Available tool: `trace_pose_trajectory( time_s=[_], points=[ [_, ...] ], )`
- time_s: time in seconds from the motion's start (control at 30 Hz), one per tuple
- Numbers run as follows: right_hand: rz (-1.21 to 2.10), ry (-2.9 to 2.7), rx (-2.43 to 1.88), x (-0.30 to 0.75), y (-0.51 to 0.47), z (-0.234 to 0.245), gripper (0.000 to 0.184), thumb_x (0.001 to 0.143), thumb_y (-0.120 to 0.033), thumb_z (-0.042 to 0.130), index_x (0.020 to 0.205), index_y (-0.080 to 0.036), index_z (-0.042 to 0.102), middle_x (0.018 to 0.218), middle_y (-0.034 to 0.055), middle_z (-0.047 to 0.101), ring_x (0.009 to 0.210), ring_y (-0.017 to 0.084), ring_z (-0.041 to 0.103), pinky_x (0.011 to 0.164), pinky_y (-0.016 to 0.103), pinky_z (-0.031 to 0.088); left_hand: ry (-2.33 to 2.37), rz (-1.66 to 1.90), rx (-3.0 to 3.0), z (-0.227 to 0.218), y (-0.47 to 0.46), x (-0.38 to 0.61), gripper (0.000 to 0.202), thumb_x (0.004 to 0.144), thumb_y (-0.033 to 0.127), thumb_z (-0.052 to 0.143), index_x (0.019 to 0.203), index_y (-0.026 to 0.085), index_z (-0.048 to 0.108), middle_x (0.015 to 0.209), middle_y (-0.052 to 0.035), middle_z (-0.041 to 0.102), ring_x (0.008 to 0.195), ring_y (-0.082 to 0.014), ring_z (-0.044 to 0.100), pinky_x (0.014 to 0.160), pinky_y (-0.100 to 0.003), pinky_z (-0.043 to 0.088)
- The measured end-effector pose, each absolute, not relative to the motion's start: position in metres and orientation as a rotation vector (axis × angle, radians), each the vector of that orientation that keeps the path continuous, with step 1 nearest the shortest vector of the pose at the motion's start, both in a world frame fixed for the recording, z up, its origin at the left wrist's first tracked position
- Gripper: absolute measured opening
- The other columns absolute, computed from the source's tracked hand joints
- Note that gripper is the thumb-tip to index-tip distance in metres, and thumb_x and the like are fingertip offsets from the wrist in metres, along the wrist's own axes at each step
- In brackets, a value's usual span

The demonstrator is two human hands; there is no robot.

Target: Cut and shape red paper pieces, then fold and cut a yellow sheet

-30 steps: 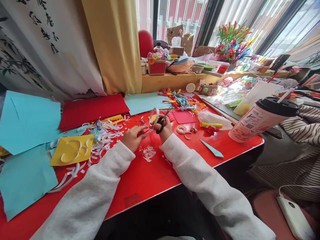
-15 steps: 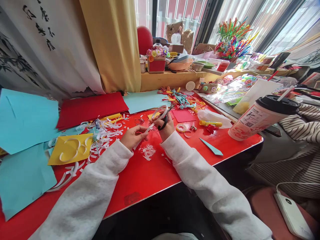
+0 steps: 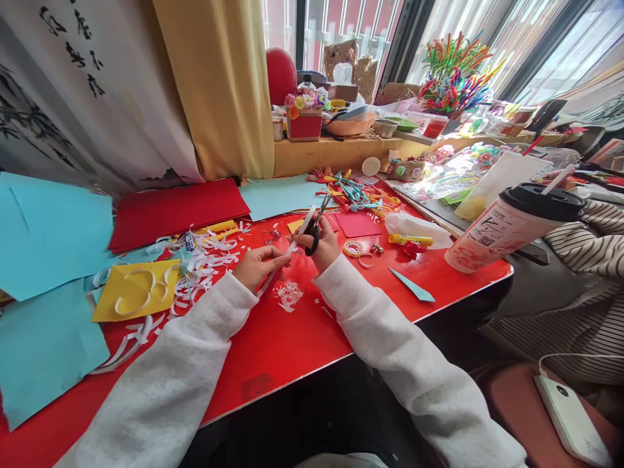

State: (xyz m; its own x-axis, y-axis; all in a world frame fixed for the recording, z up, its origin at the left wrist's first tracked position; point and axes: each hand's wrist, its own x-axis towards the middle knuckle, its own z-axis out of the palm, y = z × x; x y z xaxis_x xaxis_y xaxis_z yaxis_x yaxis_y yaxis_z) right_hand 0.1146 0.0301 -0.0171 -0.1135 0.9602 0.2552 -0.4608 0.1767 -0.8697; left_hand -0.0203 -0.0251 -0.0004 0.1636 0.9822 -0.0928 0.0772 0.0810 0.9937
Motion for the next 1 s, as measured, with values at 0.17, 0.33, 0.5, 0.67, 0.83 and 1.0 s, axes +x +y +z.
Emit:
trace_pose_trajectory(
  time_s=[0.17,0.33,0.5,0.67,0.83,1.0],
  points=[
    [1.148,-1.278,-0.621,0.117,0.024,-0.011,0.04,0.054,-0.024,0.065,0.085,-0.022,0.04,0.065,-0.0064,0.045,0.061,0.009,0.051,0.07,0.029,0.046,1.117,0.956,1.212,-0.001,-0.024,-0.02,0.036,0.049,0.04,0.07,0.061,0.011,0.053,0.057,-0.0001,0.056,0.05,-0.0105,0.055,0.053,-0.024,0.042],
    [0.858,-1.491,-0.806,0.124,0.022,-0.011,0.03,0.063,-0.025,0.058,0.088,-0.022,0.043,0.07,-0.0037,0.05,0.064,0.01,0.05,0.066,0.027,0.044,1.147,1.088,1.173,-0.008,-0.025,-0.014,0.044,0.056,0.037,0.066,0.085,0.017,0.04,0.056,0.0064,0.051,0.037,-0.005,0.043,0.038,-0.019,0.033],
    [0.633,-1.596,-1.053,0.129,0.023,-0.014,0.028,0.065,-0.024,0.056,0.092,-0.023,0.047,0.069,-0.0027,0.053,0.062,0.012,0.05,0.064,0.027,0.04,1.291,1.075,1.381,-0.013,-0.027,-0.011,0.037,0.057,0.03,0.067,0.079,0.019,0.038,0.062,0.0075,0.049,0.039,-0.0061,0.048,0.04,-0.021,0.038],
    [0.621,-1.609,-1.063,0.13,0.028,-0.017,0.03,0.061,-0.029,0.062,0.088,-0.023,0.05,0.065,-0.0029,0.052,0.06,0.012,0.048,0.062,0.026,0.038,1.254,1.024,1.267,-0.014,-0.024,-0.014,0.026,0.061,0.028,0.064,0.076,0.015,0.049,0.061,-0.0001,0.061,0.055,-0.0141,0.06,0.058,-0.029,0.046],
    [0.851,-1.577,-1.04,0.133,0.027,-0.007,0.04,0.059,-0.038,0.063,0.092,-0.02,0.05,0.065,-0.0029,0.05,0.059,0.009,0.048,0.057,0.022,0.04,1.157,0.945,0.939,-0.01,-0.022,-0.017,0.023,0.058,0.017,0.067,0.075,0.01,0.053,0.061,-0.0056,0.065,0.061,-0.0158,0.062,0.065,-0.029,0.046],
    [1.36,-1.771,-0.952,0.145,0.018,0.007,0.047,0.061,-0.053,0.055,0.089,-0.016,0.054,0.066,0.0013,0.053,0.056,0.012,0.054,0.039,0.019,0.039,1.153,0.994,0.854,-0.008,-0.023,-0.027,0.021,0.057,0.011,0.067,0.076,0.01,0.058,0.065,-0.0038,0.065,0.06,-0.0133,0.061,0.058,-0.025,0.049]
  ],
)
